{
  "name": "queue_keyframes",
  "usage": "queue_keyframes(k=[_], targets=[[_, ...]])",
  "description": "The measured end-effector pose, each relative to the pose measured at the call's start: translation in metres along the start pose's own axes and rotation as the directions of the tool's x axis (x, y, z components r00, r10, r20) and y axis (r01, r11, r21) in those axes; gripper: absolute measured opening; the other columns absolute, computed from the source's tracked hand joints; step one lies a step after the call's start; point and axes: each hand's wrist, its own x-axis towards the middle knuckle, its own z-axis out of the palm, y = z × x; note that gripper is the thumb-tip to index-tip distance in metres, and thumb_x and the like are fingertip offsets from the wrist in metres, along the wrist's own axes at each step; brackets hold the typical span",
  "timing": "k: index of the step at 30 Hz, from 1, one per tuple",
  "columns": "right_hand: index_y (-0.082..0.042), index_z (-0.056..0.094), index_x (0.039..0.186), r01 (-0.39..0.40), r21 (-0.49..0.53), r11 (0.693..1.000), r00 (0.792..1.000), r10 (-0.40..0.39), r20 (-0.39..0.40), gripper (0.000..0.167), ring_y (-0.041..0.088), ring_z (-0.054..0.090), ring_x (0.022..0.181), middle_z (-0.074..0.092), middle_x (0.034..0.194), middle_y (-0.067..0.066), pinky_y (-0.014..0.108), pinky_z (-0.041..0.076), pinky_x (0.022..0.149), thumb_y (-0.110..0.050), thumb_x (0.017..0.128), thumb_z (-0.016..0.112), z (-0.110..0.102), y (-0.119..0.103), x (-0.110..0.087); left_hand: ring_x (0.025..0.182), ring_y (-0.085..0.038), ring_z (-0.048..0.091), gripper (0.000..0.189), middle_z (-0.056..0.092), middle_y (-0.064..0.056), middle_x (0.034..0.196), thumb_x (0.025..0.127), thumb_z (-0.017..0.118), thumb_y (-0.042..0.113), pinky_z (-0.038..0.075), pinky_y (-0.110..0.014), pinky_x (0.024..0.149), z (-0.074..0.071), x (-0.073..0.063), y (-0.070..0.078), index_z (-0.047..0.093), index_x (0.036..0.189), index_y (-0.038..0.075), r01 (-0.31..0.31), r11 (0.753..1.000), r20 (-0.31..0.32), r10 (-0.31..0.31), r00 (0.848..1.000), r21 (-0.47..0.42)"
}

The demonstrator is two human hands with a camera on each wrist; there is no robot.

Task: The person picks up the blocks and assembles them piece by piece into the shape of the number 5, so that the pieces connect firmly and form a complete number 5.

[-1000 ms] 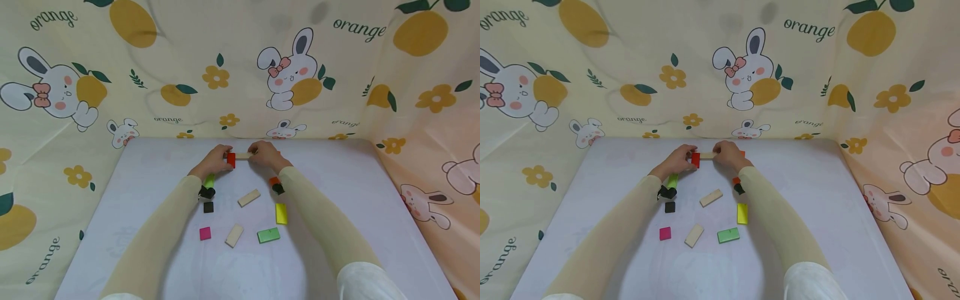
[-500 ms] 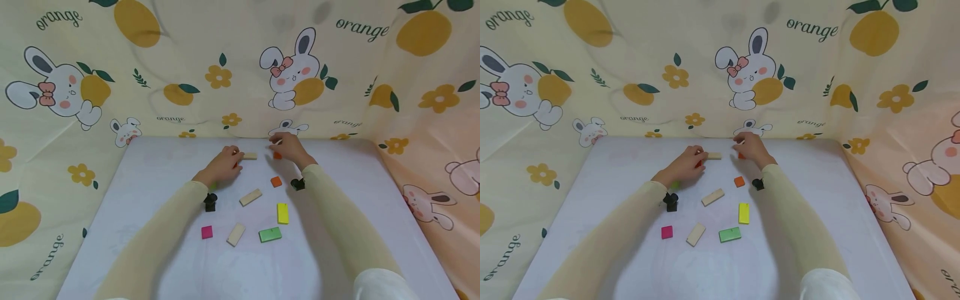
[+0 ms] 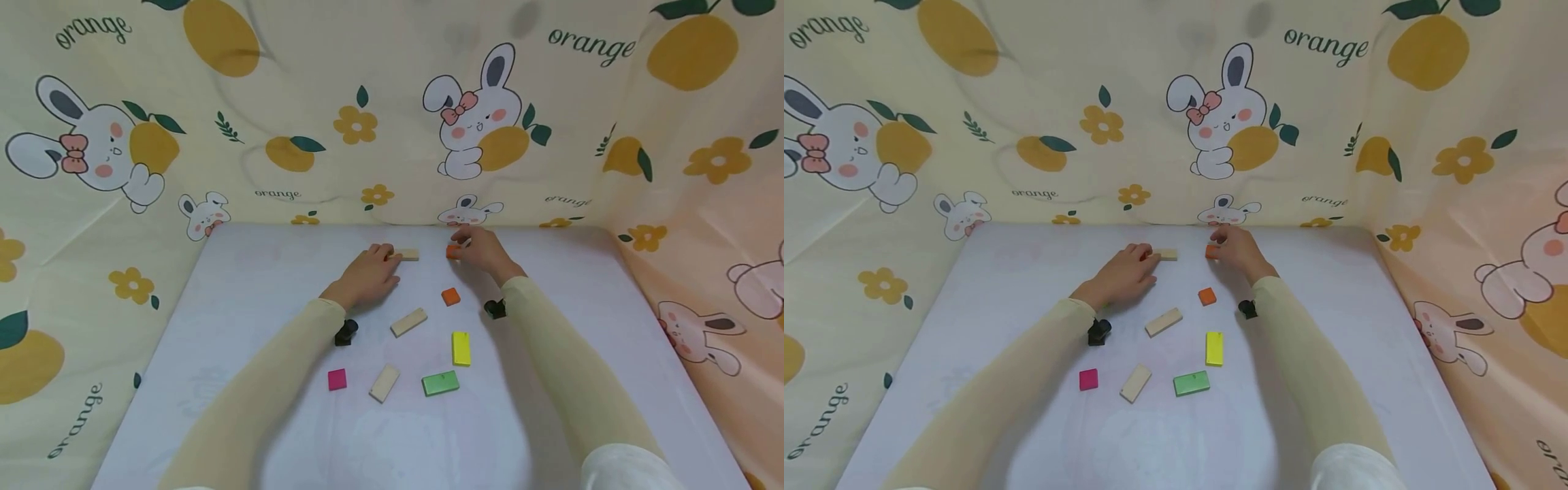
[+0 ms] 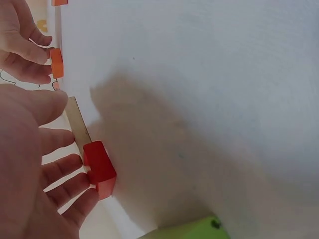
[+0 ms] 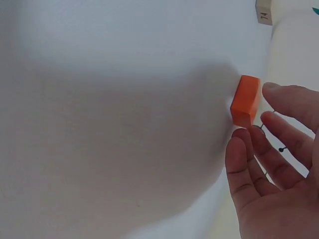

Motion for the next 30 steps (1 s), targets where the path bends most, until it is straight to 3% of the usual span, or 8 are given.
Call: queue_keyframes(k=[14, 30], targets=[[-0.004, 0.070, 0.139, -0.049, -0.017, 0.999, 0.998, 0.050, 0.036, 0.040, 0.036, 0.059, 0.117, 0.066, 0.135, 0.016, 0.047, 0.055, 0.098, -0.009, 0.100, 0.074, 0.006, 0.006, 0.004, 0.142, -0.027, 0.046, 0.053, 0.050, -0.011, 0.156, 0.113, 0.057, 0.036, 0.042, -0.044, 0.117, -0.004, 0.003, 0.005, 0.053, 0.159, 0.010, 0.009, 1.000, 0.008, -0.009, 1.000, 0.020], [-0.003, 0.073, 0.133, 0.052, 0.005, 0.999, 0.998, -0.052, 0.035, 0.038, 0.034, 0.061, 0.111, 0.070, 0.127, 0.014, 0.046, 0.056, 0.094, -0.008, 0.096, 0.080, 0.012, -0.012, 0.006, 0.142, -0.028, 0.046, 0.054, 0.049, -0.012, 0.157, 0.112, 0.059, 0.035, 0.043, -0.045, 0.116, -0.009, 0.003, 0.003, 0.053, 0.158, 0.009, 0.023, 1.000, 0.040, -0.023, 0.999, -0.004]])
